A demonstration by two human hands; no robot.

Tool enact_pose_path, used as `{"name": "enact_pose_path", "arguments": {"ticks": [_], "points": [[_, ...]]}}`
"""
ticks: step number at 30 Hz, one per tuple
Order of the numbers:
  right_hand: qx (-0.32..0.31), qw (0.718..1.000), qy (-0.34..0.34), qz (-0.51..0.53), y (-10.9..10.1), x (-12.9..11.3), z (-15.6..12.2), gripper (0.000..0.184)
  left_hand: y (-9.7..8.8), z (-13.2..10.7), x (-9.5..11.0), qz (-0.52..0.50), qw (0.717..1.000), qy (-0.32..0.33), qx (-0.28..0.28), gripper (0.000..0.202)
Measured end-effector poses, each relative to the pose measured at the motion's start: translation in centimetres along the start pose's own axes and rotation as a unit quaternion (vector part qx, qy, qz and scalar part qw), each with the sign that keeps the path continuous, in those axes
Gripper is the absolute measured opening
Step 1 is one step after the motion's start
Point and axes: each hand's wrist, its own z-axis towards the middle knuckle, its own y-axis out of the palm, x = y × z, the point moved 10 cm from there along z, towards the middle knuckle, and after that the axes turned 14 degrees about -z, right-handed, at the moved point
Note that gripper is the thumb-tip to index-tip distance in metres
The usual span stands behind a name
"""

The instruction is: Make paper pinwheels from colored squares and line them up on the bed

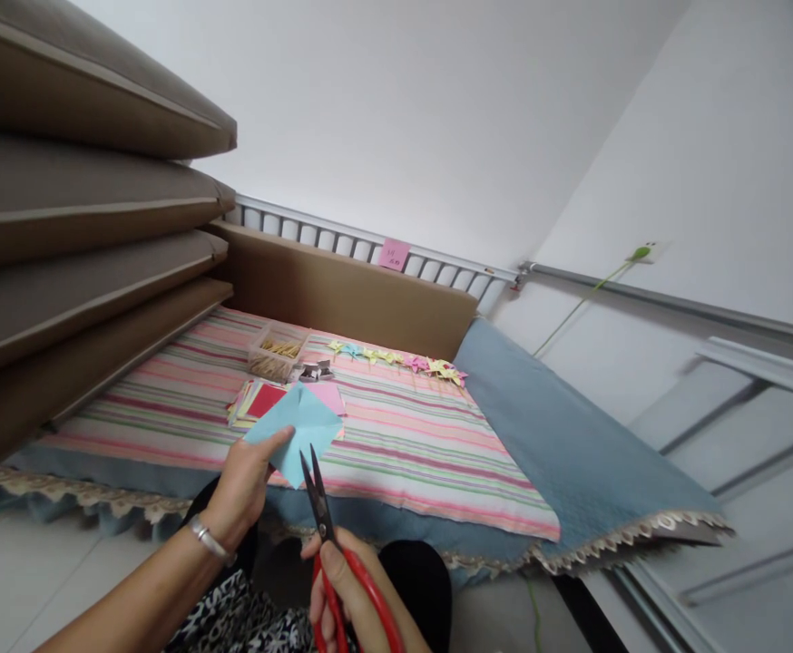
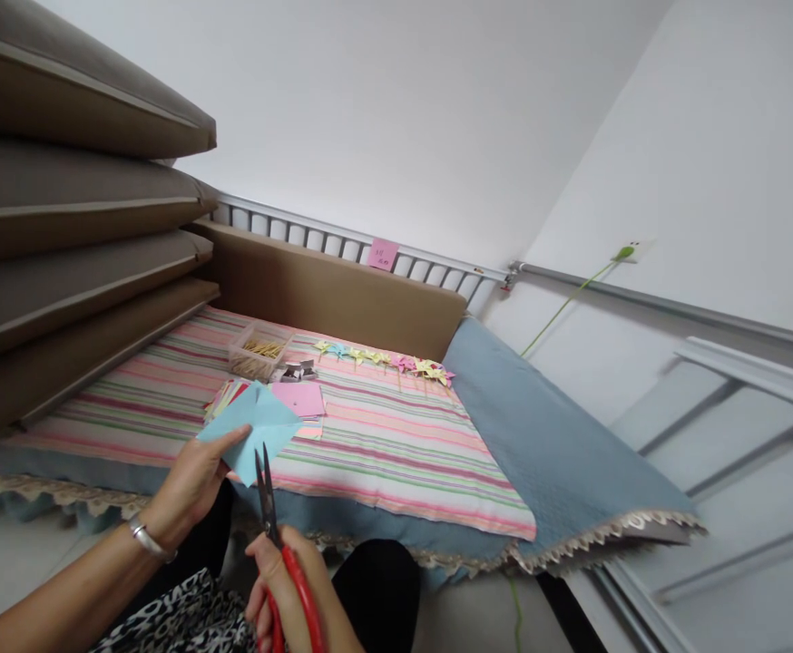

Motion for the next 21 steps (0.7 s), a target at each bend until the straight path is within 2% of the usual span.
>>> {"name": "enact_pose_path", "arguments": {"ticks": [5,12,21], "points": [[0.006,1.000,0.008,-0.027,-0.4,0.5,0.2,0.064,-0.1,-0.3,-0.2,-0.027,1.000,-0.006,0.006,0.043],[0.049,0.995,-0.018,-0.090,-1.1,-0.1,0.6,0.064,-0.1,-0.8,-1.3,-0.027,0.999,-0.024,0.001,0.035],[0.081,0.990,-0.002,-0.117,-1.9,1.8,1.6,0.066,0.3,-1.3,-1.7,-0.058,0.998,-0.030,0.015,0.038]]}}
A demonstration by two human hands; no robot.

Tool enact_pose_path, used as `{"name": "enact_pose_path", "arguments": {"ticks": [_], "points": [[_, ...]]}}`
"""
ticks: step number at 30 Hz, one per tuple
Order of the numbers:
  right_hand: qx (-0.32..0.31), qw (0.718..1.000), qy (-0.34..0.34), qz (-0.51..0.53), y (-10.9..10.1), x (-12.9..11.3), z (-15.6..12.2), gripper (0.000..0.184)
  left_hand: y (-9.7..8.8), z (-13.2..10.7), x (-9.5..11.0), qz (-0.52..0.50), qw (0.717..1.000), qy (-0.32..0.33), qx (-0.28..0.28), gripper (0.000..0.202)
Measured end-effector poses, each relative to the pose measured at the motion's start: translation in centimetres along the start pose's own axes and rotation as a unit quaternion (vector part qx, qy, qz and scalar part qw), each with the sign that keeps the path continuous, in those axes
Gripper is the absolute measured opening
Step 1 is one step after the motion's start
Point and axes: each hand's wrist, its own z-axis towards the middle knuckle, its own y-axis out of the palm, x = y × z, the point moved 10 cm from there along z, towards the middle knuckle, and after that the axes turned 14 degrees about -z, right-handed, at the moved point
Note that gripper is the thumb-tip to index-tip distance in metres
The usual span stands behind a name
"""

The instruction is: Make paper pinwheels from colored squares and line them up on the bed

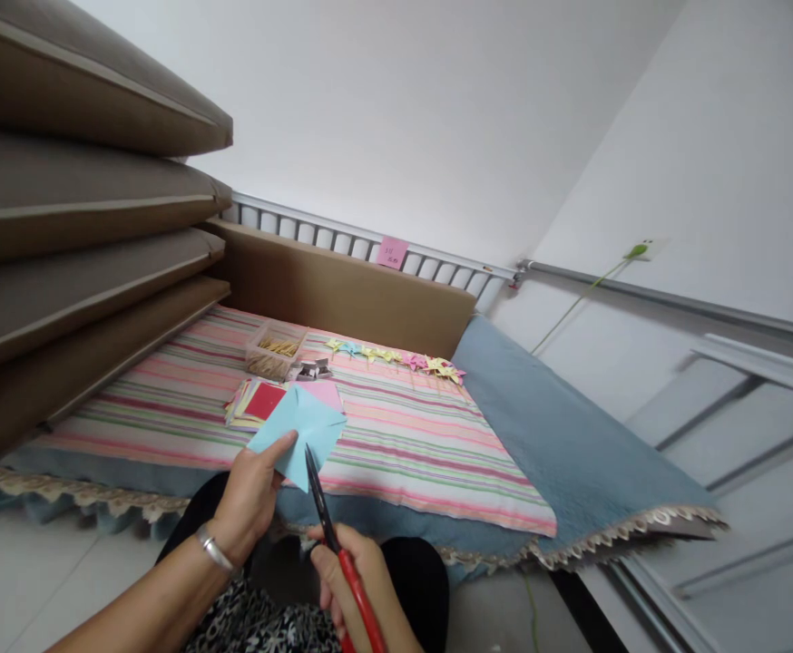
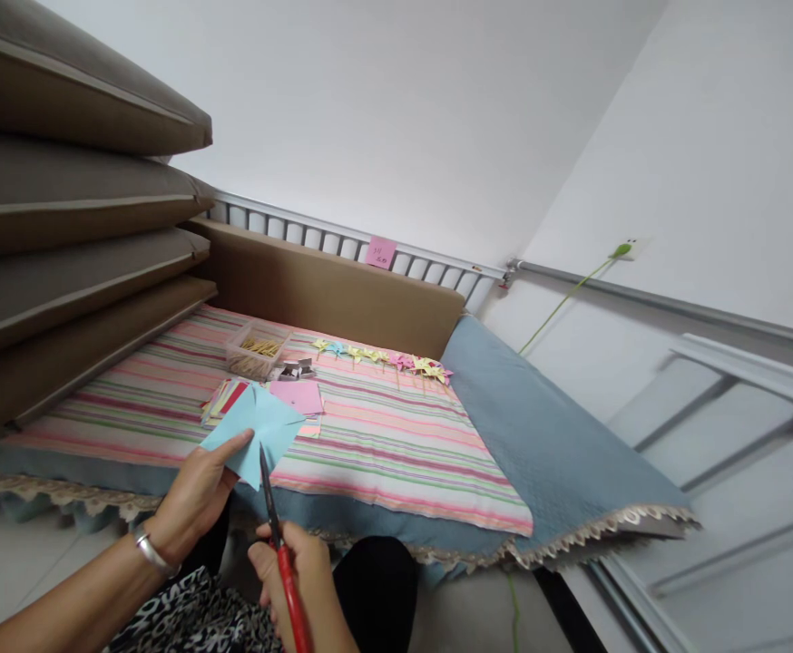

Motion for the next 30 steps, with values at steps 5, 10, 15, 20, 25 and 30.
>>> {"name": "enact_pose_path", "arguments": {"ticks": [5,10,15,20,25,30], "points": [[0.036,0.999,-0.011,-0.023,-0.4,-0.3,0.0,0.057,-0.7,0.2,-0.4,-0.004,1.000,-0.008,0.022,0.037],[0.049,0.997,-0.016,-0.049,-0.7,-0.5,-0.1,0.049,-0.6,0.1,-0.5,-0.002,1.000,-0.012,0.019,0.033],[0.066,0.996,-0.015,-0.051,-1.0,-0.5,0.0,0.045,-0.6,0.1,-0.4,0.003,1.000,-0.010,0.015,0.031],[0.072,0.996,-0.024,-0.044,-1.2,-0.6,0.2,0.042,-0.7,0.2,-0.4,-0.003,1.000,-0.009,0.021,0.032],[0.049,0.997,-0.043,-0.040,-1.2,-0.9,0.3,0.042,-1.0,0.3,-0.5,-0.006,1.000,-0.008,0.029,0.032],[0.071,0.991,-0.045,-0.106,-1.4,-1.0,0.7,0.031,-1.0,0.3,-0.4,-0.002,1.000,-0.002,0.030,0.031]]}}
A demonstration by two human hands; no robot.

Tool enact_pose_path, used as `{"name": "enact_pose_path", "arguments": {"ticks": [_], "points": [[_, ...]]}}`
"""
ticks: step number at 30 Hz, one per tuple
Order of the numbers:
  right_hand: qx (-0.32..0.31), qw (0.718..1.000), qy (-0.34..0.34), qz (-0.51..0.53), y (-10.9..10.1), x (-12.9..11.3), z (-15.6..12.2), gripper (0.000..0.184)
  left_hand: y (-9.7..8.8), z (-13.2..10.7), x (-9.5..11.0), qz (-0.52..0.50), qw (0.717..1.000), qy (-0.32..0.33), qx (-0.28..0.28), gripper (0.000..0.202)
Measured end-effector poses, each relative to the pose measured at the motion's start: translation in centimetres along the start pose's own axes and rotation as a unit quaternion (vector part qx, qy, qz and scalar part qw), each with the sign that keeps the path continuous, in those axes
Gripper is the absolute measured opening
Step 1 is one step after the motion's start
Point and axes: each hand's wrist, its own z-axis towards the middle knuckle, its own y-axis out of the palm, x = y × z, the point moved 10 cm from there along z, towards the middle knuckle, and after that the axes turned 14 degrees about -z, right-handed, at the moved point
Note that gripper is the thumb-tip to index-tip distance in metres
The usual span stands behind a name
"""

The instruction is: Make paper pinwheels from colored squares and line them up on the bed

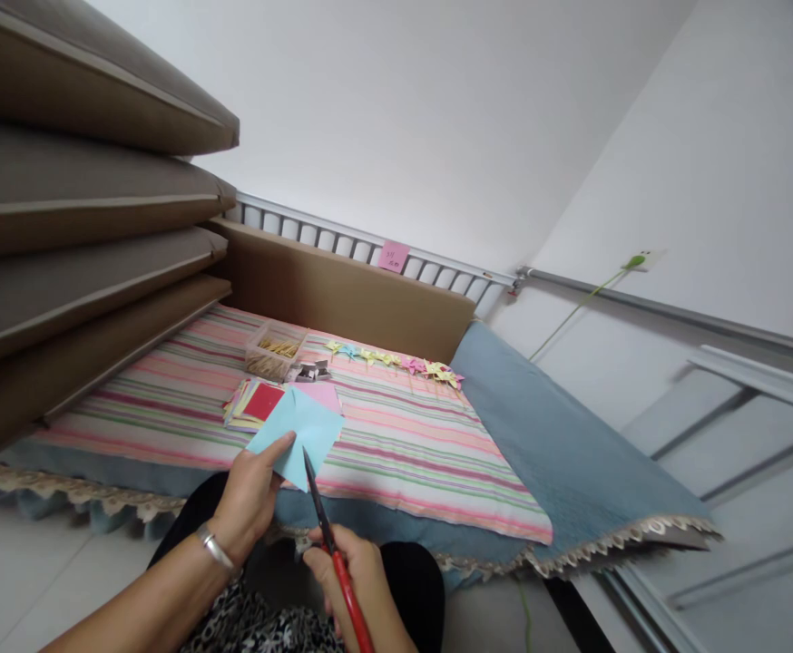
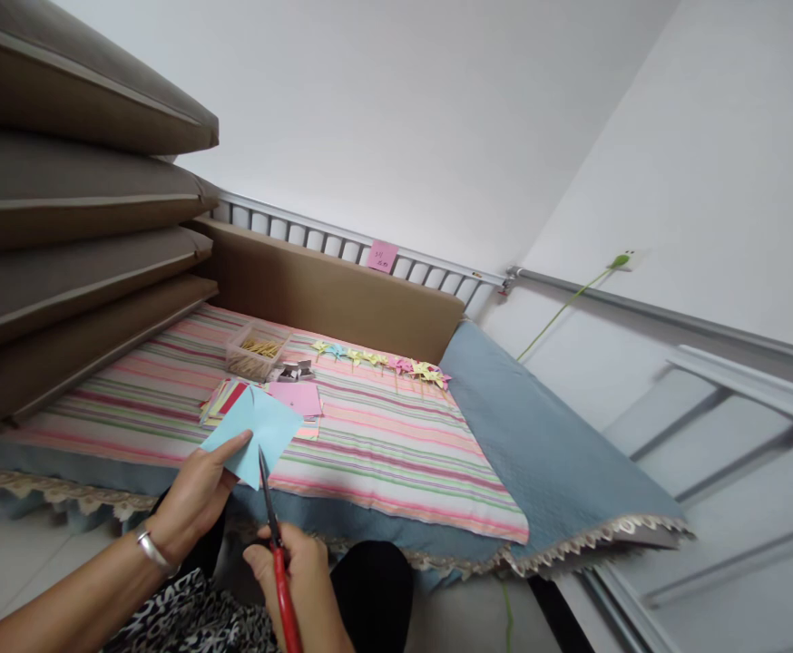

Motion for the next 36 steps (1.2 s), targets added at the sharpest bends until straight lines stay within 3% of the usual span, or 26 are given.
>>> {"name": "enact_pose_path", "arguments": {"ticks": [5,8,12,16,20,24,27,29,32,36], "points": [[0.037,0.997,-0.022,-0.069,-0.7,-0.6,0.2,0.022,0.0,0.3,0.1,-0.002,1.000,0.003,-0.001,0.026],[0.017,0.994,-0.050,-0.098,-0.6,-0.5,-0.3,0.028,-0.6,1.2,0.7,-0.011,1.000,0.020,0.011,0.022],[0.002,0.998,-0.065,-0.025,-0.6,1.3,-0.9,0.042,-1.9,2.1,1.2,-0.015,0.998,0.021,0.053,0.022],[0.087,0.991,-0.023,0.099,-2.3,2.9,0.3,0.046,-1.4,1.4,0.1,-0.020,0.999,-0.011,0.044,0.019],[0.148,0.940,0.023,0.307,-2.5,2.6,2.3,0.057,-0.5,-0.1,-2.2,-0.009,0.999,-0.047,0.018,0.021],[0.129,0.890,-0.035,0.436,-1.2,-0.3,4.2,0.057,-0.7,-1.1,-4.1,0.007,0.997,-0.072,-0.002,0.024],[0.115,0.873,-0.064,0.470,-1.1,-0.8,5.0,0.055,-0.9,-1.2,-4.6,0.018,0.995,-0.096,-0.021,0.024],[0.108,0.880,-0.063,0.458,-1.9,-0.2,5.4,0.055,-1.1,-1.0,-4.4,0.031,0.992,-0.120,-0.035,0.022],[0.067,0.914,-0.065,0.396,-3.6,0.3,5.6,0.053,-0.7,-0.3,-3.9,0.074,0.980,-0.171,-0.070,0.021],[0.011,0.958,-0.059,0.280,-5.5,0.0,5.6,0.054,1.0,-0.2,-4.6,0.169,0.939,-0.251,-0.166,0.031]]}}
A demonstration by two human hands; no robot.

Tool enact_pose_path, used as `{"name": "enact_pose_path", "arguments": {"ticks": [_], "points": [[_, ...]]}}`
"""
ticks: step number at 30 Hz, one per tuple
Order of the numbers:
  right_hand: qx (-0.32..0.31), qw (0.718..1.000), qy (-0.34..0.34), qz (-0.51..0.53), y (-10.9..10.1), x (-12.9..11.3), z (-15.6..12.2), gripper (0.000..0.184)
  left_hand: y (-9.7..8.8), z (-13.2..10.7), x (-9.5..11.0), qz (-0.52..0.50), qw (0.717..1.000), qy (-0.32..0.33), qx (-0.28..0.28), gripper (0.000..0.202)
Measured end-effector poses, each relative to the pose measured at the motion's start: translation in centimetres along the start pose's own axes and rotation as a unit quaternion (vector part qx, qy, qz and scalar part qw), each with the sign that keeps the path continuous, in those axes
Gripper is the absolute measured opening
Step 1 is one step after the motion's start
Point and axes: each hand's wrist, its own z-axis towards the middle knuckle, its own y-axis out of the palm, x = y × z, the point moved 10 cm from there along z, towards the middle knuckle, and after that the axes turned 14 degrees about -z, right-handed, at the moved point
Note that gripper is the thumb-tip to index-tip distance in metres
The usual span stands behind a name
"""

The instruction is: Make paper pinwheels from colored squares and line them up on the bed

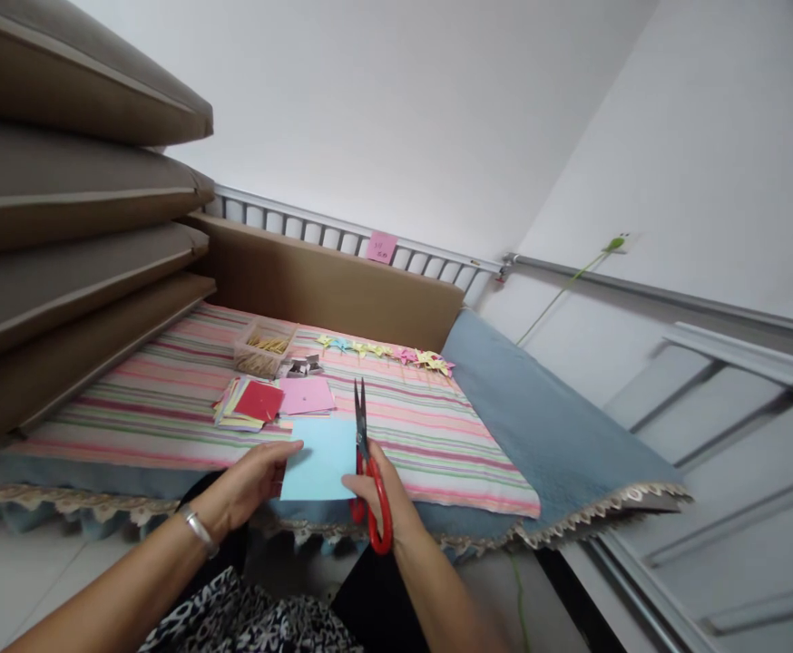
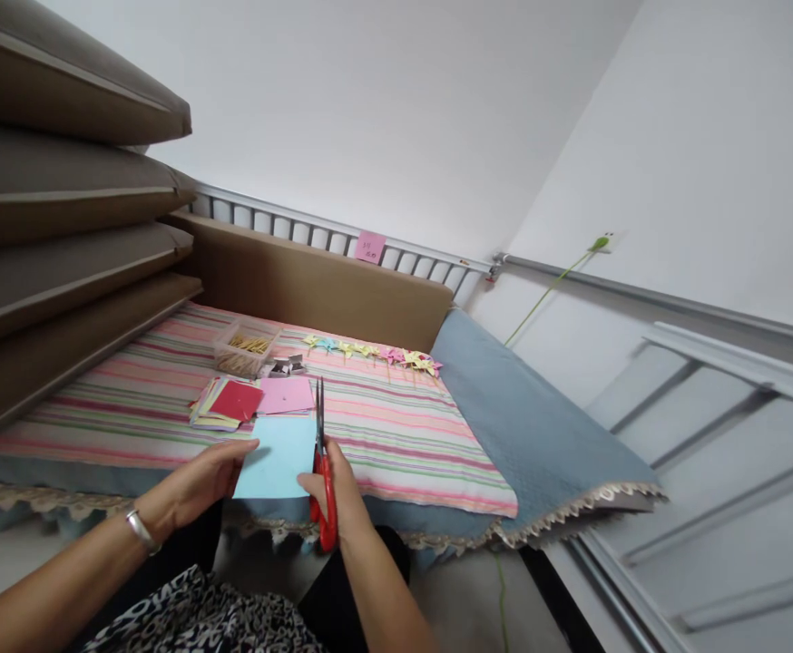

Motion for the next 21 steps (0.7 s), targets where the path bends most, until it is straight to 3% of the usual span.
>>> {"name": "enact_pose_path", "arguments": {"ticks": [3,5,11,13,16,18,21], "points": [[-0.043,0.997,0.007,-0.067,0.0,-0.9,0.2,0.058,1.2,0.3,-0.8,0.041,0.997,-0.042,-0.048,0.035],[-0.058,0.993,0.002,-0.103,0.0,-1.5,0.4,0.061,1.1,0.6,-1.0,0.049,0.997,-0.037,-0.039,0.036],[0.069,0.991,0.044,-0.110,-2.3,-1.4,-0.9,0.062,-2.0,1.1,1.0,-0.002,0.992,0.090,0.083,0.036],[0.064,0.994,0.065,-0.063,-1.0,-0.5,-2.4,0.064,-3.0,0.9,1.6,-0.028,0.984,0.129,0.122,0.036],[0.000,0.994,0.106,-0.020,2.9,0.9,-5.2,0.066,-3.2,0.4,1.9,-0.048,0.976,0.158,0.140,0.032],[-0.038,0.990,0.129,-0.040,5.0,1.4,-6.7,0.065,-2.8,0.1,2.1,-0.061,0.974,0.171,0.139,0.031],[-0.061,0.983,0.149,-0.084,6.1,1.4,-7.9,0.066,-2.1,-0.5,2.4,-0.078,0.969,0.191,0.137,0.031]]}}
